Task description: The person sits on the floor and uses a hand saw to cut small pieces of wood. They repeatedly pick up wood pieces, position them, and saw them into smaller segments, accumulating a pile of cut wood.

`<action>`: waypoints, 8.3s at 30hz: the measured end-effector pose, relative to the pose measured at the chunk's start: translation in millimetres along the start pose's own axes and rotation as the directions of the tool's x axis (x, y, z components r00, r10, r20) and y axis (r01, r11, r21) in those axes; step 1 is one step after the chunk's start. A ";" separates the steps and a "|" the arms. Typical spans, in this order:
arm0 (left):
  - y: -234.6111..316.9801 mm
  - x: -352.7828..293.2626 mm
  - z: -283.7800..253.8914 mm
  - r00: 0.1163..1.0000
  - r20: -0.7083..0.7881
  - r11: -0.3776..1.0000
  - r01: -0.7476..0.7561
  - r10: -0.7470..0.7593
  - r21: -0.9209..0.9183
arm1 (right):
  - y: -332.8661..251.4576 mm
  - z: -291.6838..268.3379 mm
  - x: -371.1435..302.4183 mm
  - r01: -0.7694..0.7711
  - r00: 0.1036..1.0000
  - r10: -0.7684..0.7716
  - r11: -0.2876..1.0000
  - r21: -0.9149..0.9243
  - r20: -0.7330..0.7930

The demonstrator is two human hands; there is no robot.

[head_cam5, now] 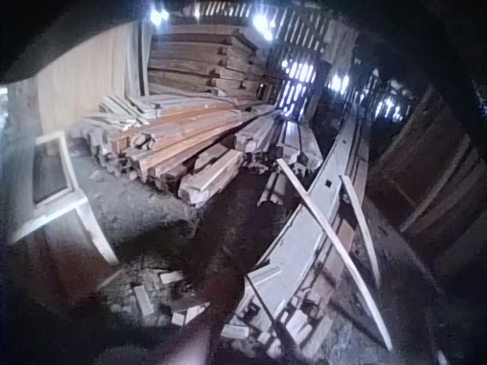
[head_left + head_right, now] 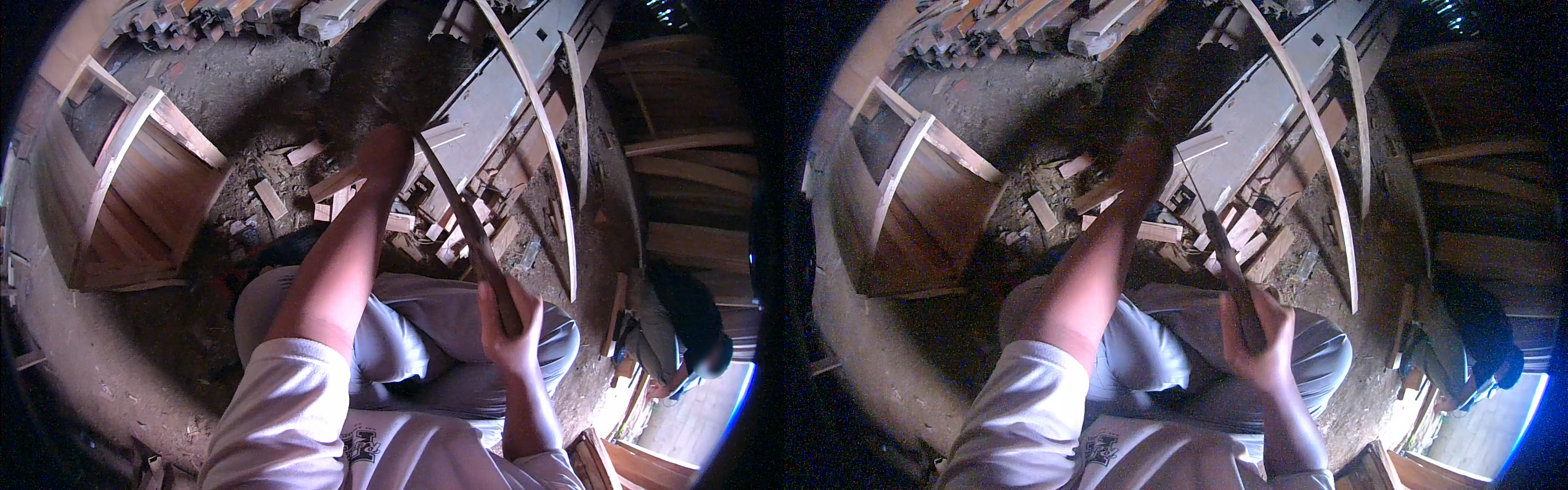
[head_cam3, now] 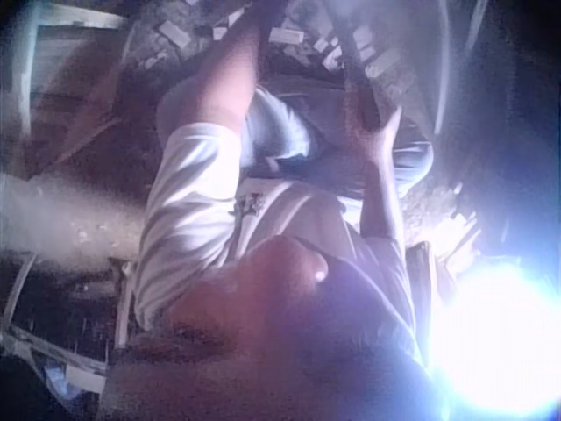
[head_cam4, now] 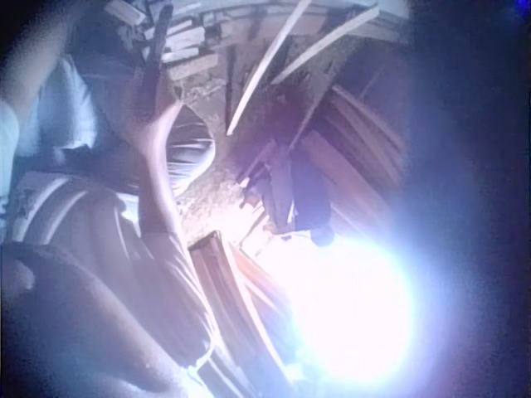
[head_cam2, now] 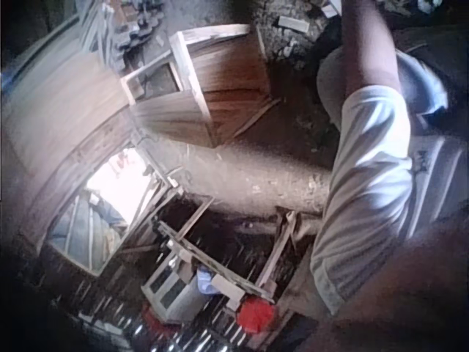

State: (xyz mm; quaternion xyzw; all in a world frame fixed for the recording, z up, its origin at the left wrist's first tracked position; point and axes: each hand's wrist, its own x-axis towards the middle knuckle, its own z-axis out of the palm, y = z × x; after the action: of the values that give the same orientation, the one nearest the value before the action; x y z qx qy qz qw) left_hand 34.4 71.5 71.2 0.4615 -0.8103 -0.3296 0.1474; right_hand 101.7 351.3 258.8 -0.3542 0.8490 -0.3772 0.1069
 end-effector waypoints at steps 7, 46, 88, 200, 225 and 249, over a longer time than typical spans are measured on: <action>2.1 -8.3 -16.8 0.995 0.015 0.995 -0.099 0.098 0.012 | 1.9 -21.0 -4.6 0.000 1.000 0.000 1.000 -0.013 0.030; -58.9 21.8 8.8 0.926 -0.064 0.919 -0.356 0.371 0.172 | 21.5 58.5 87.6 0.134 0.990 -0.142 0.968 0.213 0.022; -15.5 8.0 1.8 0.969 0.031 0.958 -0.248 0.246 0.145 | -21.5 -103.0 -76.3 -0.052 0.989 0.078 0.979 -0.198 0.127; -3.3 16.4 -8.4 0.985 0.171 0.999 -0.017 0.009 0.045 | 24.4 -117.0 -169.2 0.036 0.976 -0.106 0.938 -0.346 -0.188; -46.4 30.5 34.9 0.980 -0.027 0.980 -0.197 0.197 -0.018 | 52.2 78.3 118.2 0.216 0.970 -0.195 0.966 0.143 -0.146; -7.6 21.6 5.0 0.986 0.100 0.991 -0.136 0.137 -0.018 | 49.9 -102.8 -118.4 0.098 0.994 -0.088 0.982 -0.164 0.067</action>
State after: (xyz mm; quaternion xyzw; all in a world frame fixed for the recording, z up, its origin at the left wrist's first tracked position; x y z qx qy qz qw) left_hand 25.2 52.5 61.0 0.3869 -0.8445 -0.3463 0.1311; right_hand 115.5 513.3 284.2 -0.4122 0.8567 -0.2985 0.0842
